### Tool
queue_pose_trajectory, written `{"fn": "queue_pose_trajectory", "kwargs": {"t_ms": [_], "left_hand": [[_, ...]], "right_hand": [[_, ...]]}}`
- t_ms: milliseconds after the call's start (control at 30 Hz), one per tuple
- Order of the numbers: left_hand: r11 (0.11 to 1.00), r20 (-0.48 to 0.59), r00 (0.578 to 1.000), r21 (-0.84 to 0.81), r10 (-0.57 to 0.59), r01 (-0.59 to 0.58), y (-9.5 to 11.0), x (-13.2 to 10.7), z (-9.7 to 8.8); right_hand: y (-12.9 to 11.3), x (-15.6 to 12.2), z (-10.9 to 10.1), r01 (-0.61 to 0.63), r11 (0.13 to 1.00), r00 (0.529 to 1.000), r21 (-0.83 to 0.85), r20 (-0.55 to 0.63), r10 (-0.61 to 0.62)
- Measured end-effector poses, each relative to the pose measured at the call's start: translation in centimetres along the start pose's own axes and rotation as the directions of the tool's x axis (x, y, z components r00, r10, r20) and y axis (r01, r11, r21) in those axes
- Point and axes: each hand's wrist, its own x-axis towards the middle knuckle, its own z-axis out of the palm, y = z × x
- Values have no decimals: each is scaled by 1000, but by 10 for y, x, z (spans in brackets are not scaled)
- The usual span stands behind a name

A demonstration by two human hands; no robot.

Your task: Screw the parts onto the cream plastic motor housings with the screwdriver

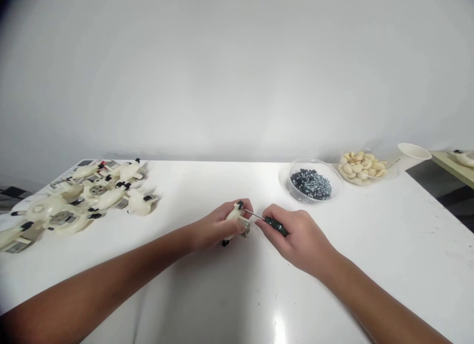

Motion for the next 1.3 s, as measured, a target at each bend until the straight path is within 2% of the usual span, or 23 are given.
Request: {"fn": "queue_pose_trajectory", "kwargs": {"t_ms": [67, 167, 200, 267, 333, 367, 433, 500, 567, 633, 700, 800, 867, 900, 967, 1000, 1067, 1133, 1200, 1233, 1300], "left_hand": [[1000, -4, 1000, -5, 2, -2, -1, 0, 0], [1000, -12, 1000, -5, 3, -3, -4, -1, 2], [1000, -19, 1000, 2, 7, -7, -5, -1, 2], [999, -34, 999, 28, 28, -27, -8, -1, 3], [997, -35, 998, 48, 57, -56, -9, -2, 4], [997, -30, 997, 51, 67, -65, -9, -2, 4], [997, -24, 998, 43, 59, -58, -9, -1, 4], [999, -26, 999, 22, 31, -31, -7, 0, 3], [1000, -31, 999, -5, 16, -16, -5, 1, 2], [1000, -34, 999, -24, 8, -9, -4, 2, 1], [999, -39, 999, -32, 7, -8, -4, 2, 1], [999, -55, 998, -36, 22, -24, -4, 1, 0], [999, -68, 997, -33, 37, -39, -4, 1, 0], [999, -72, 997, -31, 37, -40, -4, 2, 0], [999, -67, 998, -25, 23, -25, -3, 2, 1], [1000, -61, 998, -21, 14, -16, -3, 2, 1], [1000, -49, 999, -15, 9, -9, -3, 1, 2], [1000, -44, 999, -18, 20, -21, -3, 1, 2], [999, -47, 999, -28, 28, -30, -5, 0, 2], [999, -48, 998, -32, 29, -31, -5, -1, 2], [999, -41, 999, -30, 33, -34, -7, -1, 2]], "right_hand": [[-4, 2, 0, -157, 970, 986, 184, 77, 145], [-6, 6, -2, -357, 834, 932, 422, 221, 287], [-5, 6, -3, -409, 758, 911, 509, 283, 302], [-3, 8, -4, -518, 552, 854, 654, 428, 295], [0, 8, -5, -615, 348, 788, 707, 551, 273], [1, 8, -6, -644, 282, 765, 711, 586, 267], [2, 8, -7, -656, 231, 753, 719, 599, 273], [1, 9, -8, -626, 255, 778, 737, 565, 276], [0, 9, -9, -569, 318, 821, 758, 507, 261], [-2, 8, -10, -500, 411, 866, 762, 441, 235], [-3, 8, -10, -421, 556, 907, 717, 348, 238], [-2, 6, -8, -259, 850, 966, 459, 143, 217], [2, 4, -6, -100, 977, 995, 186, 25, 97], [4, 3, -5, -15, 999, 1000, 51, -12, 16], [9, 2, -2, 120, 977, 990, -175, -53, -131], [11, 1, -2, 154, 957, 983, -246, -62, -174], [10, -1, 0, 146, 952, 984, -268, -60, -167], [6, -1, 2, 51, 990, 998, -131, -31, -56], [1, 0, 3, -81, 992, 997, 96, 18, 79], [0, 1, 4, -146, 965, 989, 217, 53, 137], [-1, 3, 4, -264, 857, 964, 442, 159, 215]]}}
